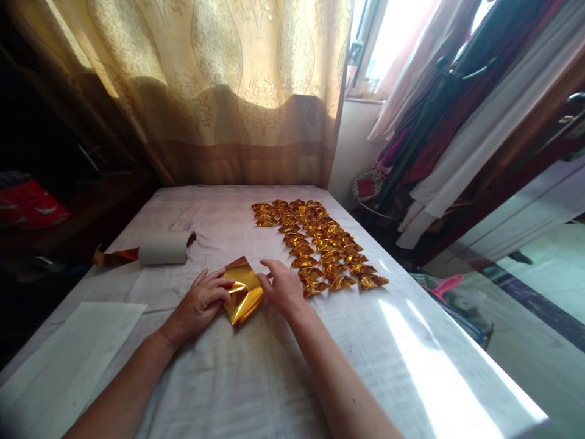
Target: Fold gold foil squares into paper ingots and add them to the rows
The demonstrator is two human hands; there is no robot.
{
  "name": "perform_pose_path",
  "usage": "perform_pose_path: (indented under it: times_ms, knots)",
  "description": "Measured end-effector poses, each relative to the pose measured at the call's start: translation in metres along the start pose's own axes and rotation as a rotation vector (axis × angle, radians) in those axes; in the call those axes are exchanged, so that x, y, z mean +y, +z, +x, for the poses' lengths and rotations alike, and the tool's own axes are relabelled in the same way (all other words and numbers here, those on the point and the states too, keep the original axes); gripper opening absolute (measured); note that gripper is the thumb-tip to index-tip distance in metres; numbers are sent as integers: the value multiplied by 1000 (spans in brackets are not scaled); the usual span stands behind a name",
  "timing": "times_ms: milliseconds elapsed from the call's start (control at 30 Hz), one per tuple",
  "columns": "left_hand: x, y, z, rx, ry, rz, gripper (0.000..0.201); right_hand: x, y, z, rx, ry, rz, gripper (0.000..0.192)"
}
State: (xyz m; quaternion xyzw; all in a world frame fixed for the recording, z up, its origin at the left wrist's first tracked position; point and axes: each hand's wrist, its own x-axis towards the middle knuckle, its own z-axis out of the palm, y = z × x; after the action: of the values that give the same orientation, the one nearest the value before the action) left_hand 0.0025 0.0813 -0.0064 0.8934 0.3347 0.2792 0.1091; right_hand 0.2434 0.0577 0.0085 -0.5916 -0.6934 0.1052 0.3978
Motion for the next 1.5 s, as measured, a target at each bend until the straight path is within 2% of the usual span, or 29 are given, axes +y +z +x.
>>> perform_pose_path:
  times_ms: [67,167,300,333,400,467,567,633,733,800,900,1000,1133,1233,1333,1400,1500]
  knots:
    - [-1,0,0,-12,6,-10,25,4,8,14,-63,112,66,35]
    - [2,-1,0,4,16,3,26,4,23,33,-103,154,94,38]
    - [4,-1,0,36,20,58,30,2,38,49,-147,152,133,5]
    - [4,-1,0,56,9,76,31,1,39,52,-139,151,144,8]
    - [3,-3,1,146,-22,109,34,0,39,59,-87,149,169,12]
    - [1,-5,3,304,-70,126,34,-3,35,65,2,140,204,12]
    - [0,-9,6,524,-206,31,29,-10,29,66,133,114,278,25]
    - [2,-8,8,542,-374,-146,44,-16,28,58,180,83,353,29]
    - [7,-3,10,416,-580,-466,78,-24,27,34,190,22,590,22]
    - [8,1,10,349,-600,-615,85,-25,26,15,141,18,647,15]
    - [1,1,8,290,-541,-655,71,-24,18,-11,58,-48,598,11]
    - [-14,-8,3,181,-476,-512,45,-22,4,-31,-35,-170,442,19]
    - [-26,-26,1,177,-475,-398,30,-21,-12,-51,-194,-328,272,28]
    - [-11,-31,3,127,-413,-342,33,-19,-16,-62,-257,-379,204,29]
    - [20,-21,5,-251,-172,-247,40,-17,-20,-72,-292,-400,173,26]
    - [39,-13,5,-393,-129,-190,42,-18,-26,-79,-317,-413,153,21]
    - [56,-9,0,-396,-86,-203,45,-20,-38,-86,-354,-397,73,15]
